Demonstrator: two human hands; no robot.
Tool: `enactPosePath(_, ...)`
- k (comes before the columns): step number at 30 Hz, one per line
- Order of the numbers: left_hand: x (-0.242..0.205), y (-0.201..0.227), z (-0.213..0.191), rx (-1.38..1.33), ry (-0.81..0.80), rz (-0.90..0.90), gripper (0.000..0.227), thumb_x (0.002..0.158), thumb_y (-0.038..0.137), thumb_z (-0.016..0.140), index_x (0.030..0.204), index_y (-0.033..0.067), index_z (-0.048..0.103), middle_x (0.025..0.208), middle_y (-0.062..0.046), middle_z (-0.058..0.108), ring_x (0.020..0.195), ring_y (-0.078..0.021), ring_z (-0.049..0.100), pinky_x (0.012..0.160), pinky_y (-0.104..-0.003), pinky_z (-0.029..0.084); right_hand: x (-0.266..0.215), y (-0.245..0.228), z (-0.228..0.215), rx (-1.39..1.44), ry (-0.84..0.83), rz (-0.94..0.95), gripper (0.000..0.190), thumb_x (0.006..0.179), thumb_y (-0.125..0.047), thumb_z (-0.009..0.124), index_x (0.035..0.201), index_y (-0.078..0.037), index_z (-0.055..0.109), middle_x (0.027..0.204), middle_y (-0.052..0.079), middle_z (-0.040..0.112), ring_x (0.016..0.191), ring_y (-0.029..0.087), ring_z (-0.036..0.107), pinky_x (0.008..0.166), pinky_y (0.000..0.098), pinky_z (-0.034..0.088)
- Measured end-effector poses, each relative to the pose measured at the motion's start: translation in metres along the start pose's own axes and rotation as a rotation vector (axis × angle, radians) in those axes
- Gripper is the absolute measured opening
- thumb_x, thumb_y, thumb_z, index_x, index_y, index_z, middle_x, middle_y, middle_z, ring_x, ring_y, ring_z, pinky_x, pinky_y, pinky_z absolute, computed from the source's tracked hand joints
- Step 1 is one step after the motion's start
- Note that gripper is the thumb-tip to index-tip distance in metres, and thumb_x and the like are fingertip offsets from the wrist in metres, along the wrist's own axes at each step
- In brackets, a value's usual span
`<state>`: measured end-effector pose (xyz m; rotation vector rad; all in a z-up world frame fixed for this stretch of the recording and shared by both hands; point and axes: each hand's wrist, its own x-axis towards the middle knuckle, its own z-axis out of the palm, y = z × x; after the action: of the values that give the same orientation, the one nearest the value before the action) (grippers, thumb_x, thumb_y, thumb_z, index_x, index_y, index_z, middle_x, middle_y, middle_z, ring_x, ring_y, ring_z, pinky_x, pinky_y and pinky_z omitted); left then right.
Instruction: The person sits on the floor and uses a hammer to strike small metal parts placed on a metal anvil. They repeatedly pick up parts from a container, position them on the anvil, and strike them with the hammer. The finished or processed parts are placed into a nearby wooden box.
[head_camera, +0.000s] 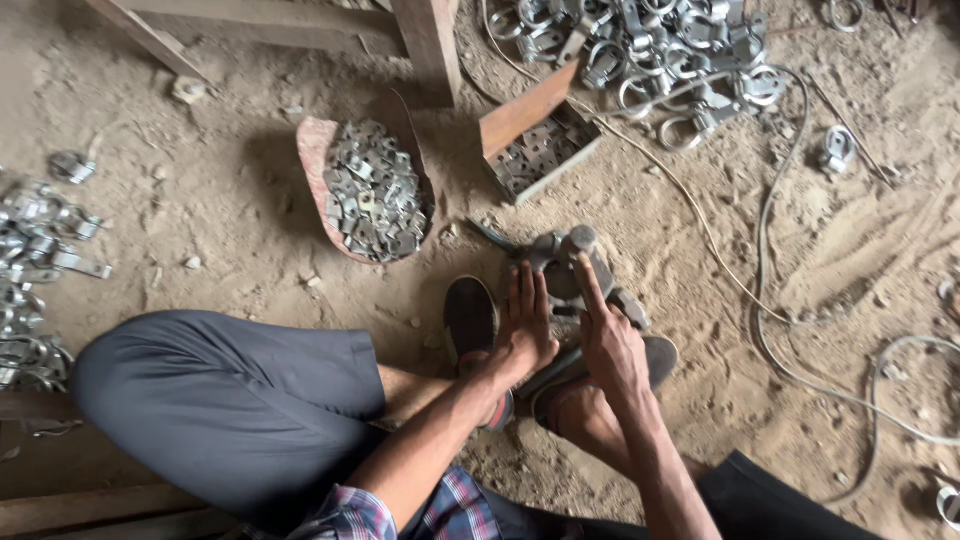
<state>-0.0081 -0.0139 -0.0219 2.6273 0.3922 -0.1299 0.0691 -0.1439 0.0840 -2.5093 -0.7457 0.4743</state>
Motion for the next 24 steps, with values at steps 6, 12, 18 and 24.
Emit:
enactPosePath(6, 0.001, 0.001, -0.003, -0.013, -0.012, -0.007, 0.124, 0.071, 0.03, 0.083, 0.157, -0.0104, 0.003, 0.166, -0.034, -0.003, 0.155, -0.0528, 0.003, 0.123, -0.061, 0.02, 0.001, 0.016, 0.005, 0.152, 0.216, -0.182, 0.073, 0.1, -0.018, 0.056, 0.164, -0.019, 0.021, 0.097, 0.026, 0.071, 0.059, 0.034, 0.068, 0.049, 0.0462, 0.054)
enactPosePath(12, 0.005, 0.001, -0.001, -0.079, -0.038, -0.01, 0.126, 0.072, 0.03, 0.084, 0.156, -0.0131, 0.0, 0.163, -0.038, -0.008, 0.152, -0.056, -0.003, 0.124, -0.062, 0.014, 0.005, 0.004, 0.01, 0.273, 0.197, 0.123, 0.062, 0.109, -0.019, 0.05, 0.165, -0.019, 0.024, 0.071, 0.021, 0.069, 0.047, 0.031, 0.058, 0.046, 0.0422, 0.05)
enactPosePath(18, 0.006, 0.002, -0.003, -0.082, -0.097, -0.046, 0.128, 0.071, 0.031, 0.085, 0.157, -0.0102, 0.0, 0.164, -0.036, -0.008, 0.154, -0.0549, -0.003, 0.125, -0.063, 0.014, 0.014, -0.006, 0.0, 0.146, 0.405, -0.213, 0.067, 0.108, -0.012, 0.051, 0.169, -0.017, 0.025, 0.092, 0.022, 0.069, 0.061, 0.023, 0.063, 0.054, 0.0403, 0.052)
enactPosePath(24, 0.003, -0.003, 0.004, -0.081, 0.014, 0.027, 0.126, 0.072, 0.03, 0.086, 0.157, -0.0112, 0.002, 0.163, -0.038, -0.005, 0.153, -0.0569, 0.002, 0.12, -0.066, 0.021, 0.018, -0.005, 0.014, -0.052, 0.063, 0.022, 0.072, 0.103, -0.013, 0.05, 0.167, -0.02, 0.019, 0.078, 0.02, 0.07, 0.055, 0.029, 0.066, 0.048, 0.0423, 0.054)
